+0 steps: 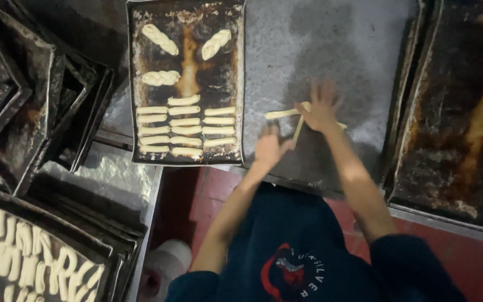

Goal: Braiding strips of dough into loaves and placing them on baking trays in a bakery.

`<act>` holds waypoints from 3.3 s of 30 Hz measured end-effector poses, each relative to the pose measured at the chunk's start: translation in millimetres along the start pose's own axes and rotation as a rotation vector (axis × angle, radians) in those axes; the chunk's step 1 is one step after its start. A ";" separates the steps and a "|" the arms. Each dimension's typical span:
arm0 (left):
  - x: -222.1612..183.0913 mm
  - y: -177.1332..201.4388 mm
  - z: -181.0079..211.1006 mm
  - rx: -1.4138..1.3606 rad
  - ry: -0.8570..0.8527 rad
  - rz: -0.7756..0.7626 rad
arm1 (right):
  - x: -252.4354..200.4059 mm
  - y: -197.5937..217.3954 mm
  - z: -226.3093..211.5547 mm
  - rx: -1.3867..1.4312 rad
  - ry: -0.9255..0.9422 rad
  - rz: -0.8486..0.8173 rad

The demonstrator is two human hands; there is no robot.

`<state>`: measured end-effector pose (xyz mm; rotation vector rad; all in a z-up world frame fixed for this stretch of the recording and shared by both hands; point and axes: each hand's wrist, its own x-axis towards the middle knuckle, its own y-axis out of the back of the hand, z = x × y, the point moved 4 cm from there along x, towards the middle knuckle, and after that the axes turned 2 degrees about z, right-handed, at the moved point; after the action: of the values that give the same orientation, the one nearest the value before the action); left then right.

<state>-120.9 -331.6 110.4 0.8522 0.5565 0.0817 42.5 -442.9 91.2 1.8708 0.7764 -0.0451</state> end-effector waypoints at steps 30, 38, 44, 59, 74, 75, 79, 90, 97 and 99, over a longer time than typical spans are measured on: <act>81.3 -119.8 -31.7 -1.018 0.067 0.376 | -91.0 -3.6 46.7 0.323 -0.014 0.248; -2.8 -39.2 47.0 -0.404 -0.269 0.443 | -96.9 -22.8 59.0 0.584 -0.176 0.323; 41.1 -118.7 -24.7 -0.118 -0.402 0.460 | -122.5 -49.8 43.1 0.348 -0.065 0.276; -36.3 22.8 88.0 0.073 -0.382 -0.041 | -128.6 -53.8 20.1 0.702 -0.249 0.402; 139.6 54.8 -68.8 0.247 -0.472 0.199 | -51.8 -11.8 -57.4 0.438 0.154 0.482; 140.3 86.0 -91.4 0.245 -0.466 0.199 | -15.5 -16.7 -76.5 0.438 0.156 0.476; 161.1 151.5 -202.5 0.132 -0.226 0.391 | 93.3 -63.8 -159.8 0.306 0.356 0.455; 91.8 218.5 -278.4 0.031 0.094 0.763 | 77.6 -80.1 -243.7 -0.218 0.371 0.369; 97.4 201.3 -324.4 -0.287 0.377 0.546 | 105.7 -192.6 -228.6 0.098 0.694 0.007; 85.3 207.1 -315.2 -0.579 0.290 0.620 | 92.8 -170.6 -242.3 0.191 0.687 -0.058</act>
<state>-173.6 48.1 59.6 0.4161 0.4821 0.9024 -51.0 -154.6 23.5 2.0583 1.3273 0.5284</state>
